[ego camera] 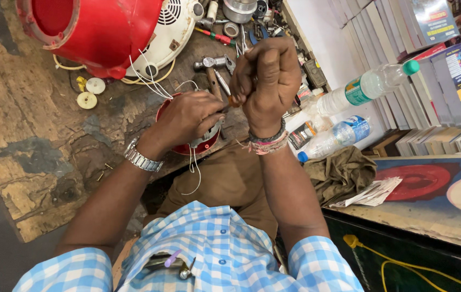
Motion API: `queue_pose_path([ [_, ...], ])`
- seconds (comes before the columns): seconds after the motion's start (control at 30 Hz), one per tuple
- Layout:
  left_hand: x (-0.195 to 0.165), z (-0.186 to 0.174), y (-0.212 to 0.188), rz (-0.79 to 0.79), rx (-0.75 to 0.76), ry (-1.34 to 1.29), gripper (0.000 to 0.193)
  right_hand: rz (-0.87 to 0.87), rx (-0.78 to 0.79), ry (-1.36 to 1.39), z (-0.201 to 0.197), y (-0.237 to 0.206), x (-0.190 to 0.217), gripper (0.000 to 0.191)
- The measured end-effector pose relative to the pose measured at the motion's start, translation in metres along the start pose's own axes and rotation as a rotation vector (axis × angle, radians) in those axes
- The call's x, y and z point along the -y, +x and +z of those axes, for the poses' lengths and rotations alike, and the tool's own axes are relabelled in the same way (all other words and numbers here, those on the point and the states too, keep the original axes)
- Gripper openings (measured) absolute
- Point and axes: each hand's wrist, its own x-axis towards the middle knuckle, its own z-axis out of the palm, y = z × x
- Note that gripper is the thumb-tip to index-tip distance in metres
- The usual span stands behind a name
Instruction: The person disassembles a small electric motor, applies lubricant to internal components, and reassembles the unit. They handle the motor housing, rotor, and wires, using a screwdriver and a small bottle of lubricant.
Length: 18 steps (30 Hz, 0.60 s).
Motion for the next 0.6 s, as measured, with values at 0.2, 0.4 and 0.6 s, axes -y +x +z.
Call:
queue_pose_path([
  [0.2,0.000,0.001,0.000,0.004,-0.010,0.039,0.023,0.131,0.256,0.112,-0.019,0.021,0.001,0.036],
  [0.4,-0.004,0.001,0.001,0.003,0.000,0.097,0.018,0.224,0.837,0.592,-0.033,0.053,-0.013,0.035],
  [0.6,-0.007,0.005,-0.002,-0.050,-0.021,0.157,0.022,0.242,0.368,0.619,-0.031,0.021,-0.019,0.040],
])
